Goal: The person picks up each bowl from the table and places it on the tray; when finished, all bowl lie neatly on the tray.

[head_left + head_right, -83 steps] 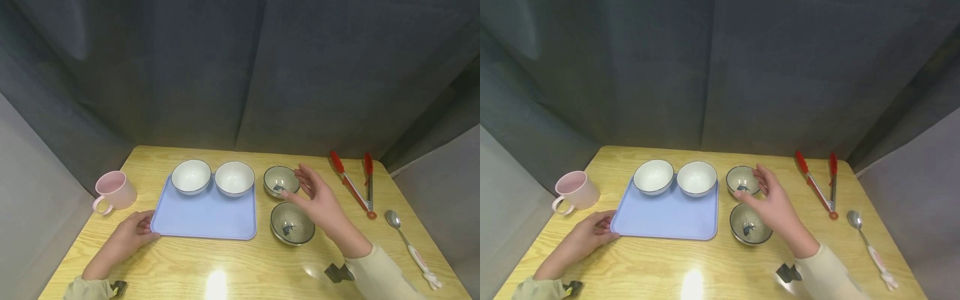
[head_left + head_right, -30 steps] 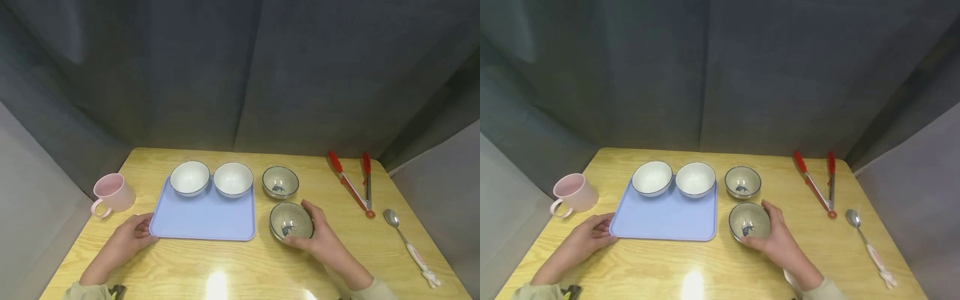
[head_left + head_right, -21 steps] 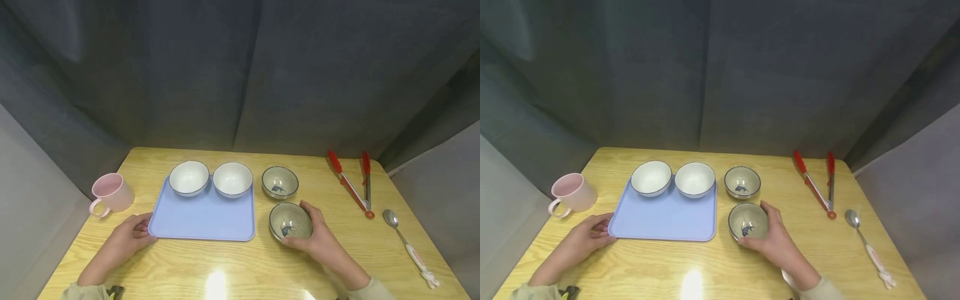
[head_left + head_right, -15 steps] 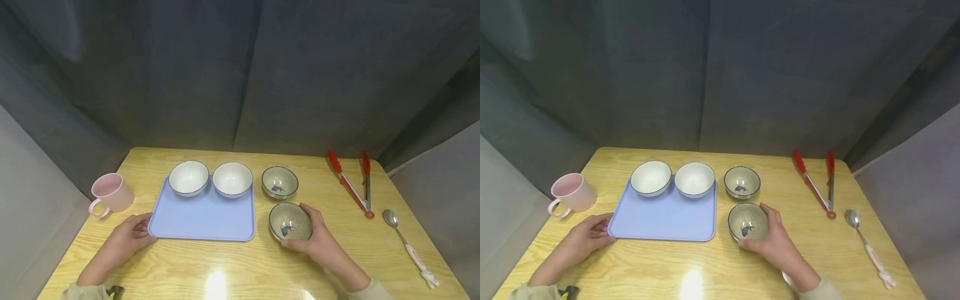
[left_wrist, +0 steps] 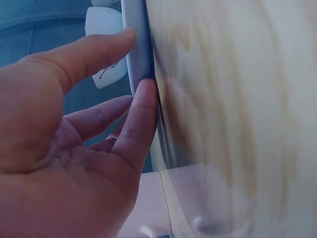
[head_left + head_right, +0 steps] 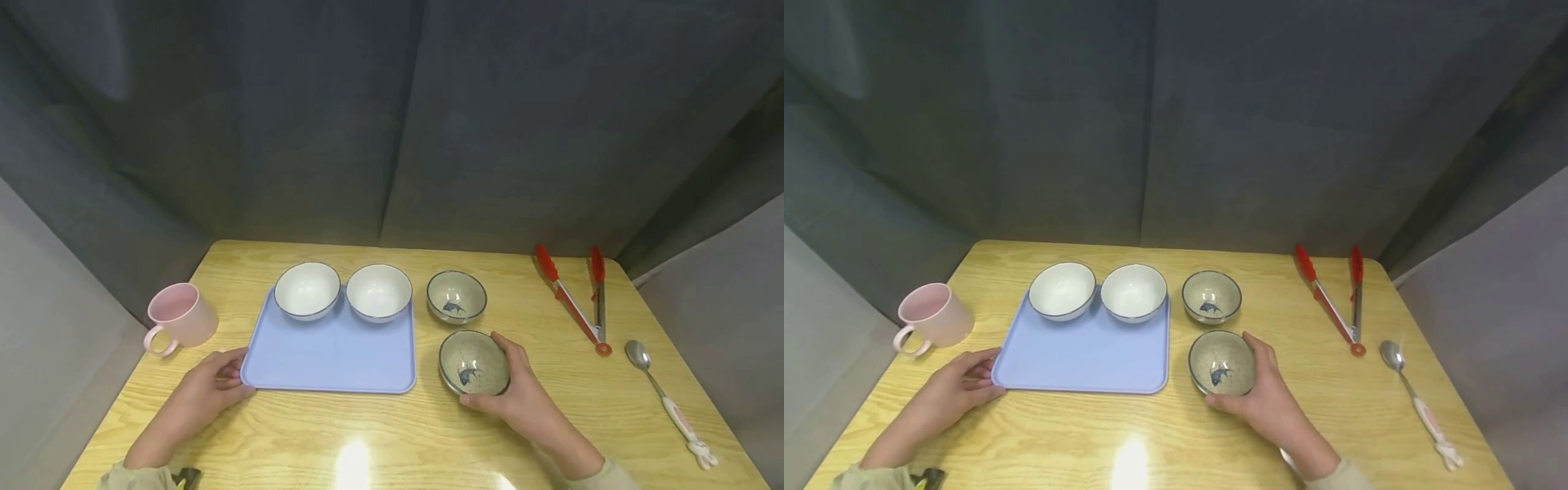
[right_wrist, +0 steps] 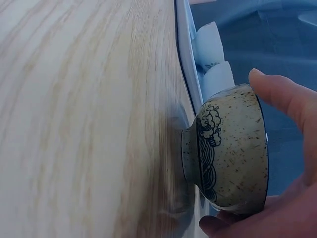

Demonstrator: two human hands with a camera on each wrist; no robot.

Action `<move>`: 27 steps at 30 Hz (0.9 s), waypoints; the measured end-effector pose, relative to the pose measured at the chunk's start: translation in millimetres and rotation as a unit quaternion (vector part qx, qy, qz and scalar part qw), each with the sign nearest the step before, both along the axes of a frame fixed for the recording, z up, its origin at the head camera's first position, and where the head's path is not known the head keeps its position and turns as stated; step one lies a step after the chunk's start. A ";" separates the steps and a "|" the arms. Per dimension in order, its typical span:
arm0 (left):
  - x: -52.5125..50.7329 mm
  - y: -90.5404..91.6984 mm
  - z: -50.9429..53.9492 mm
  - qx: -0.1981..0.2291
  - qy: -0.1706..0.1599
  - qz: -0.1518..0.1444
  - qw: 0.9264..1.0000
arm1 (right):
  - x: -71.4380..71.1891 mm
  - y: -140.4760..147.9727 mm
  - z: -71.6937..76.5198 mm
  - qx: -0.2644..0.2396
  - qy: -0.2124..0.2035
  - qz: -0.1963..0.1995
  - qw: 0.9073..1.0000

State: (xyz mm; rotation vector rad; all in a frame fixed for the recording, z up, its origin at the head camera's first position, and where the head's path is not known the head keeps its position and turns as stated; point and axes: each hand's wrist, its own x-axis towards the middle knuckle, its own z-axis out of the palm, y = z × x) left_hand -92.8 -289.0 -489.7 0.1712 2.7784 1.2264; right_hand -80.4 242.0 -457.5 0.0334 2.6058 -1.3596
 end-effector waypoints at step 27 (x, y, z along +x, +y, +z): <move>0.1 1.8 0.4 -0.003 0.006 0.003 1.000 | 1.0 -0.2 -7.6 -0.040 -0.048 -0.017 0.998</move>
